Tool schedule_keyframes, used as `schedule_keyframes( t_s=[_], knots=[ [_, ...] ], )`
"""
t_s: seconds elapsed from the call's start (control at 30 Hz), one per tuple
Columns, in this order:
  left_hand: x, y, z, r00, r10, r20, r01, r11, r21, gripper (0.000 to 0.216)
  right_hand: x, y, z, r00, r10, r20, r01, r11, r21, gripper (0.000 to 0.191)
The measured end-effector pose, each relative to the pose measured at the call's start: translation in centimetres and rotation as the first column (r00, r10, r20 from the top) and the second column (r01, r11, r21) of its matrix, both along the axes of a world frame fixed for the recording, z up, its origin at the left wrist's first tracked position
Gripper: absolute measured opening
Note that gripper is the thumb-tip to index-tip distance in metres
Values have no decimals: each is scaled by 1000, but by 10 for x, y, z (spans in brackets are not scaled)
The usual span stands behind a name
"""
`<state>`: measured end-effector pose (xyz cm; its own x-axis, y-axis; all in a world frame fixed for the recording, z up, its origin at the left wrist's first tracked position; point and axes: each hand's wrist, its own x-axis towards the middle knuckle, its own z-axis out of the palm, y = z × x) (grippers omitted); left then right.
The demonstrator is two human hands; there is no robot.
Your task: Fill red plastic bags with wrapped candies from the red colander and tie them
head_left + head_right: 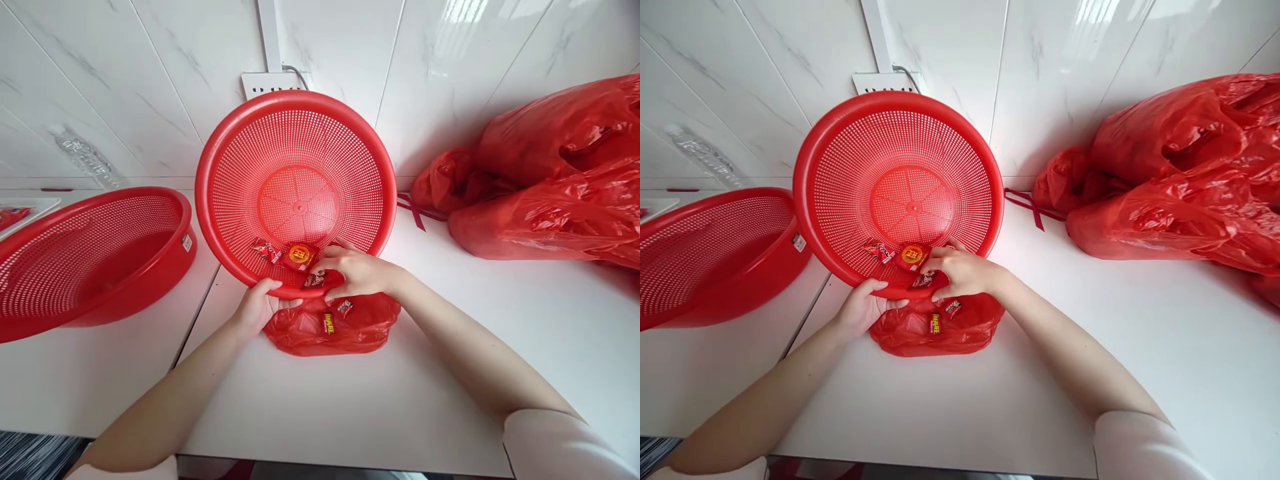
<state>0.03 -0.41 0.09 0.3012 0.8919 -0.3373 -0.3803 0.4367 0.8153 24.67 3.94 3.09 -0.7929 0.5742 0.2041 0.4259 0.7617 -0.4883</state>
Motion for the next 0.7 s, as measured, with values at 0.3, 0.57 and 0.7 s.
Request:
schedule_keyframes(
  t_s=[0.3,0.57,0.7],
  knots=[
    [-1,2,1,1000,-5,15,5,1000,31,29,-7,2,-4,861,-287,-420,-65,757,-650,35],
    [-1,1,-1,1000,-6,7,5,999,36,22,-4,3,-3,825,-289,-485,-165,697,-697,42],
    [-1,2,4,1000,-17,17,18,1000,-3,29,-4,-10,12,927,-59,-369,-200,756,-623,41]
  ],
)
